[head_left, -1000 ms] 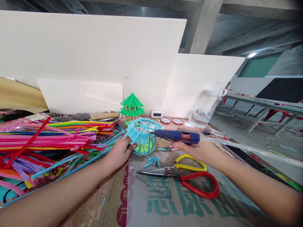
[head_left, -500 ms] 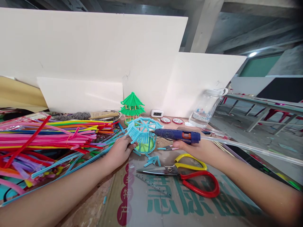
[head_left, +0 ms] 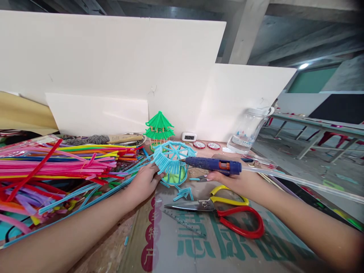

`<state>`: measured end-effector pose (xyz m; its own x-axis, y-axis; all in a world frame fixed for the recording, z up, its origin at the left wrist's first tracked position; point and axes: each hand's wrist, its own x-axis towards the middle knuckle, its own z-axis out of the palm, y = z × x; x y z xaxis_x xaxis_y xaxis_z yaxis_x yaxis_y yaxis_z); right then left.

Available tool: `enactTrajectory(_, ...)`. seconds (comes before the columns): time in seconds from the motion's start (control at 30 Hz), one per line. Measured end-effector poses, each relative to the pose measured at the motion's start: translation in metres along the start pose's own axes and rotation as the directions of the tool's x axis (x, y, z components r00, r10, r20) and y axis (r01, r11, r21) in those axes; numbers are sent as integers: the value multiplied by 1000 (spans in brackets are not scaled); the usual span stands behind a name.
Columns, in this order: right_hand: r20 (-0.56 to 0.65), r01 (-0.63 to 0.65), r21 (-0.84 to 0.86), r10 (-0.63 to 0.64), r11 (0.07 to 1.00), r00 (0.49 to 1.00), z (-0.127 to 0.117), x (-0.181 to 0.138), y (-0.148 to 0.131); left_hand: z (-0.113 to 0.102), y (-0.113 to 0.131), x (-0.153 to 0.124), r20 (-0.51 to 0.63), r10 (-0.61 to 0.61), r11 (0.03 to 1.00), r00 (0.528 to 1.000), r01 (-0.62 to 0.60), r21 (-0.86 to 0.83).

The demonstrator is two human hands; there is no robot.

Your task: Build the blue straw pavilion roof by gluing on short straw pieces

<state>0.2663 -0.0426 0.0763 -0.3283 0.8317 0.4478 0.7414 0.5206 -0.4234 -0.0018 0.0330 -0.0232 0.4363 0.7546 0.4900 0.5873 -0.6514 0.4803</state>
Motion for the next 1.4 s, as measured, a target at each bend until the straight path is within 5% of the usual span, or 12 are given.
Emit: enactTrajectory(1.4,54,-22,43,19,999,998,0,0,4,1,-4,1,20,17,1000,1000,-18,19)
